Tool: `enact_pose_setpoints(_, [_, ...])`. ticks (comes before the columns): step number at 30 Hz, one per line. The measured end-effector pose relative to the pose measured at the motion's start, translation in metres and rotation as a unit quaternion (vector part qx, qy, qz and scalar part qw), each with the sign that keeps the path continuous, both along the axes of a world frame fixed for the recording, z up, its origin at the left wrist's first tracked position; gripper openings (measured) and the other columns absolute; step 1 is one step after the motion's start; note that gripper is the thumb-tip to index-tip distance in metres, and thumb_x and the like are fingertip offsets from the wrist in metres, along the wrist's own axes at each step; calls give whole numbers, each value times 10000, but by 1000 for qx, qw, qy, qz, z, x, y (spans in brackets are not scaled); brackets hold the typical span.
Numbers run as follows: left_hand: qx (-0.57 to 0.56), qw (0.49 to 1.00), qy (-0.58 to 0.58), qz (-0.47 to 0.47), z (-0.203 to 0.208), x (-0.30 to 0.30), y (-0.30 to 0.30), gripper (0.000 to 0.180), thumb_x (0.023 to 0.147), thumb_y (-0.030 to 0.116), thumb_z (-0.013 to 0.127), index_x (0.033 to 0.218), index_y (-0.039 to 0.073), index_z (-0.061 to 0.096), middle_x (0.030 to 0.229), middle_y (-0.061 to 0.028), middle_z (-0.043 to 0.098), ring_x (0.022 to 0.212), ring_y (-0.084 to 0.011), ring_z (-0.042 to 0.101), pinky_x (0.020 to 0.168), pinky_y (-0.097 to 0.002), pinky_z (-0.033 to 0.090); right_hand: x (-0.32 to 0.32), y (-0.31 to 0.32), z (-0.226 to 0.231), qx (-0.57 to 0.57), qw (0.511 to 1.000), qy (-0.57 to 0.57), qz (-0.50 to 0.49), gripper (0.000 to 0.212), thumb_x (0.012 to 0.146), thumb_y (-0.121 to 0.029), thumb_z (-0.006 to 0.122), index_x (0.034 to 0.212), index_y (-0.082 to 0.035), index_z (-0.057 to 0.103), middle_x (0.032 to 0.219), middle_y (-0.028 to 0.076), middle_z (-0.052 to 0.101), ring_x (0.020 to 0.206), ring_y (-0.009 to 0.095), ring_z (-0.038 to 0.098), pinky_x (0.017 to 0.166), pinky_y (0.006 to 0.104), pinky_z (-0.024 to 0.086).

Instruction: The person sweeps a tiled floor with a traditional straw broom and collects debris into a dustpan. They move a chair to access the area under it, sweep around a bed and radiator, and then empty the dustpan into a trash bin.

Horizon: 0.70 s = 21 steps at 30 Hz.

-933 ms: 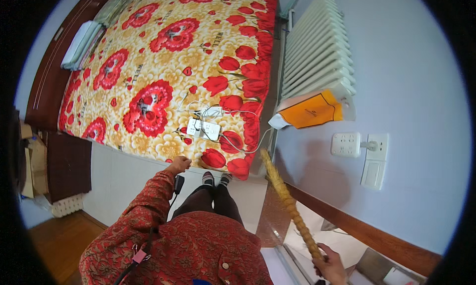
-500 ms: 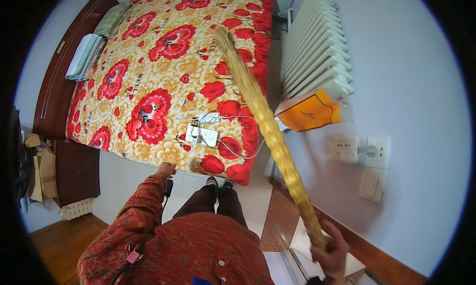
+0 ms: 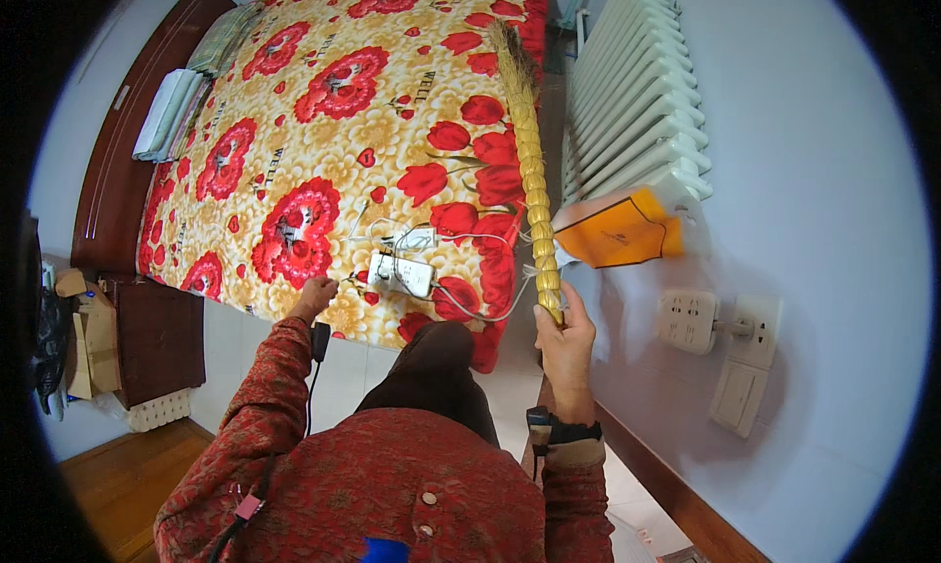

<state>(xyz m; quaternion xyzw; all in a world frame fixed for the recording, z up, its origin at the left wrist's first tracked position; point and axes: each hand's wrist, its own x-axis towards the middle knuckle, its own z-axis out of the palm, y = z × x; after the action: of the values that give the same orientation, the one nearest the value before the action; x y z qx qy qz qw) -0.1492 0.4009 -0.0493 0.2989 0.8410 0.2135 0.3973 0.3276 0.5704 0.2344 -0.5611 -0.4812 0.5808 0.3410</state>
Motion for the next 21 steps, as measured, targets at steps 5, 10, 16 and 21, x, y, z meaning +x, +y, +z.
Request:
enact_pose_setpoints(5, [-131, 900, -243, 338, -113, 56, -2, 862, 790, 743, 533, 1190, -19, 546, 726, -146, 634, 632, -289, 646, 514, -389, 514, 11, 4, -20, -26, 999, -32, -14, 452, 862, -9, 617, 1298, 2, 498, 706, -28, 541, 528, 35, 463, 457, 198, 369])
enact_pose_setpoints(10, [33, 738, -435, 516, -177, 158, 38, 1053, 732, 846, 460, 1415, 63, 290, 1290, -199, 467, 1160, -394, 474, 845, -599, 445, 20, 5, -64, -7, 996, -82, -23, 487, 841, 15, 624, 1309, -2, 491, 779, -2, 576, 586, 39, 501, 501, 200, 415])
enact_pose_setpoints(16, [151, 703, -414, 557, -151, 108, 116, 856, 842, 790, 318, 1316, 95, 473, 1156, -135, 581, 1055, -322, 578, 794, -456, 499, -3, 24, -92, -35, 998, -45, -31, 476, 840, 14, 628, 1299, -24, 509, 801, 10, 586, 591, 53, 513, 525, 213, 438])
enact_pose_setpoints(21, [31, 922, -110, 370, -131, -9, 131, 749, 891, 618, 469, 1227, -51, 489, 932, -208, 652, 882, -365, 637, 724, -450, 507, -39, 66, -98, -6, 996, -88, 5, 461, 860, -25, 619, 1307, -54, 509, 792, 9, 590, 581, 61, 514, 527, 221, 444])
